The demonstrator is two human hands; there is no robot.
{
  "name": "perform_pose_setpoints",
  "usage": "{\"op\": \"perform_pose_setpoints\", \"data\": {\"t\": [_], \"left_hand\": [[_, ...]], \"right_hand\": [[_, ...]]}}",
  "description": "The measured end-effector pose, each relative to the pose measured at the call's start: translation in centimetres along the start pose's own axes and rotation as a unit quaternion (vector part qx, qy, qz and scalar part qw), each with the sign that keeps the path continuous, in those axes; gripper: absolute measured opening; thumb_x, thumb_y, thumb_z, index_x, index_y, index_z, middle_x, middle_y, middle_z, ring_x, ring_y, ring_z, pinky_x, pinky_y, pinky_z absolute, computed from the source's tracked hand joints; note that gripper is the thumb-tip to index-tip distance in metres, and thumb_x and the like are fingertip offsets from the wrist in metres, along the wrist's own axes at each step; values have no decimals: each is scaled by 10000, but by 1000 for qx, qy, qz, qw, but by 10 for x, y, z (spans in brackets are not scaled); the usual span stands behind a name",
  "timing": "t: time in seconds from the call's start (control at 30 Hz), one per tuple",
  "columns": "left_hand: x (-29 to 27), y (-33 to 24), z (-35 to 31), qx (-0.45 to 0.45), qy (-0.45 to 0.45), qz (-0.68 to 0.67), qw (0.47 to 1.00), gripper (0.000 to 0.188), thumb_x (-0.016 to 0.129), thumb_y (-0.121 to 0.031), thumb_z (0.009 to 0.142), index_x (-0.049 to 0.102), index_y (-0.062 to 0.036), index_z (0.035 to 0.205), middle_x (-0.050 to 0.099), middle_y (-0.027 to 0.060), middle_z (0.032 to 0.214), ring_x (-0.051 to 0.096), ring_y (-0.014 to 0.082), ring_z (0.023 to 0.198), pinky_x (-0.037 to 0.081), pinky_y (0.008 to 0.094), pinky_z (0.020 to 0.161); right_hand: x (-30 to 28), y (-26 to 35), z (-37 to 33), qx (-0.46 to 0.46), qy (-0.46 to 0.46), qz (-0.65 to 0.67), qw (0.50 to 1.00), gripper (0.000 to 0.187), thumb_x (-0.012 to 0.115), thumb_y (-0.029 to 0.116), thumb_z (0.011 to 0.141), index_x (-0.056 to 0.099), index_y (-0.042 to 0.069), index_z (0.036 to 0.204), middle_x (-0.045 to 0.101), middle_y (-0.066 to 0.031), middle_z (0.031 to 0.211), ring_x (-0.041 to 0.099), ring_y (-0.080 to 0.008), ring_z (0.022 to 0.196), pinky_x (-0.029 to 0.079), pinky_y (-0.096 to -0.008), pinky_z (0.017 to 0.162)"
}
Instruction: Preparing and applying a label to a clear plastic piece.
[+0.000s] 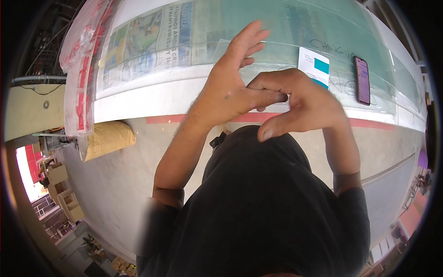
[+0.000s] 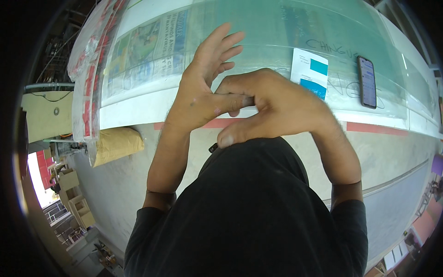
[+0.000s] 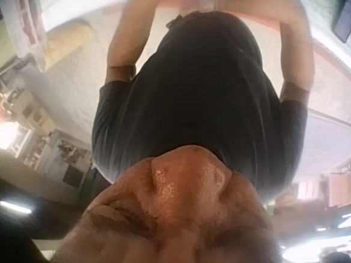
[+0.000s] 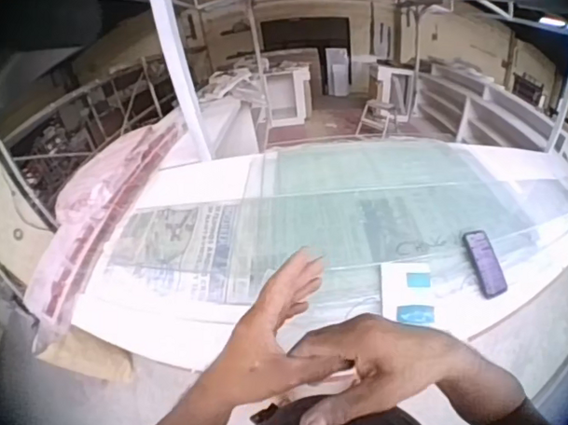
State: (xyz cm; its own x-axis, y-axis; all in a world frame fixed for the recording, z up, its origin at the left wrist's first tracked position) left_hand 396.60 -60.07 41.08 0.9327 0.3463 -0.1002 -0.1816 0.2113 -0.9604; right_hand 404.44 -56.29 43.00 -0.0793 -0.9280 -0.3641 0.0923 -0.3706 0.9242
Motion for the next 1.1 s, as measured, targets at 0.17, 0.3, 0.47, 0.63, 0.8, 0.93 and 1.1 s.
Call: {"op": "perform_pose_setpoints", "data": {"t": [0.17, 0.3, 0.47, 0.63, 0.8, 0.93, 1.1], "left_hand": [[-7, 5, -4, 11, 5, 27, 1000, 1068, 848, -176, 660, 223, -76, 1521, 416, 196, 1478, 424, 359, 1353, 351, 462, 1089], [-4, -3, -12, 31, -11, 103, 994, 1040, 860, -200, 673, 256, -51, 1506, 403, 207, 1482, 413, 356, 1361, 338, 438, 1111], [-5, -8, -16, 57, -23, 155, 986, 1014, 820, -268, 695, 262, -72, 1519, 400, 199, 1492, 403, 348, 1371, 306, 494, 1117], [-1, -7, -15, 40, -20, 135, 990, 1002, 827, -222, 681, 283, -90, 1513, 409, 195, 1481, 405, 346, 1369, 305, 485, 1122], [1, -15, -17, 90, -64, 98, 989, 936, 820, -217, 723, 302, -58, 1486, 456, 210, 1430, 457, 339, 1324, 359, 417, 1093], [-8, -10, -13, 71, -96, 29, 992, 918, 800, -205, 732, 300, -33, 1482, 456, 212, 1426, 490, 337, 1291, 389, 442, 1067], [-17, -1, -15, 6, -111, -57, 992, 982, 833, -182, 693, 278, -29, 1488, 453, 239, 1412, 492, 339, 1270, 411, 453, 1049]], "right_hand": [[0, -5, 0, 12, 2, 58, 998, 192, 658, 10, 868, 664, -21, 1058, 695, -91, 936, 641, -176, 890, 491, -306, 821], [5, -7, -1, 62, 0, 48, 997, 148, 680, 26, 857, 665, -21, 997, 692, -81, 878, 626, -171, 846, 484, -309, 798], [5, -6, -7, 84, -57, -1, 995, 148, 763, 48, 802, 629, -14, 821, 657, -74, 754, 587, -123, 680, 451, -272, 619], [10, 4, -7, 69, -92, -16, 993, 278, 819, 98, 765, 560, 4, 727, 602, -57, 675, 539, -84, 579, 408, -257, 527], [5, 4, -1, 92, -90, -129, 983, 292, 754, 163, 856, 548, 12, 715, 583, -41, 659, 539, -78, 593, 407, -237, 537], [-9, -10, 1, 48, -166, 166, 971, 325, 540, 253, 992, 610, -13, 819, 620, -42, 744, 575, -122, 681, 471, -277, 714], [-3, 18, 6, -36, -90, -13, 995, 188, 724, 125, 842, 660, -10, 956, 656, -64, 874, 604, -162, 781, 480, -311, 770]]}}
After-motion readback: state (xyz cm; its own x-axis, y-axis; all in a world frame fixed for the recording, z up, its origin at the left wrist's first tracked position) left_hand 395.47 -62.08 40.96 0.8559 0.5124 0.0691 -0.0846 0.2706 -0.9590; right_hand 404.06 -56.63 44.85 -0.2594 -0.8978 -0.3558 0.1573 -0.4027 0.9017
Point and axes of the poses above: each hand's wrist, its own z-axis towards the middle knuckle, its own x-axis out of the palm, y = z × x, the point moved 9 cm from there along z, towards the middle knuckle
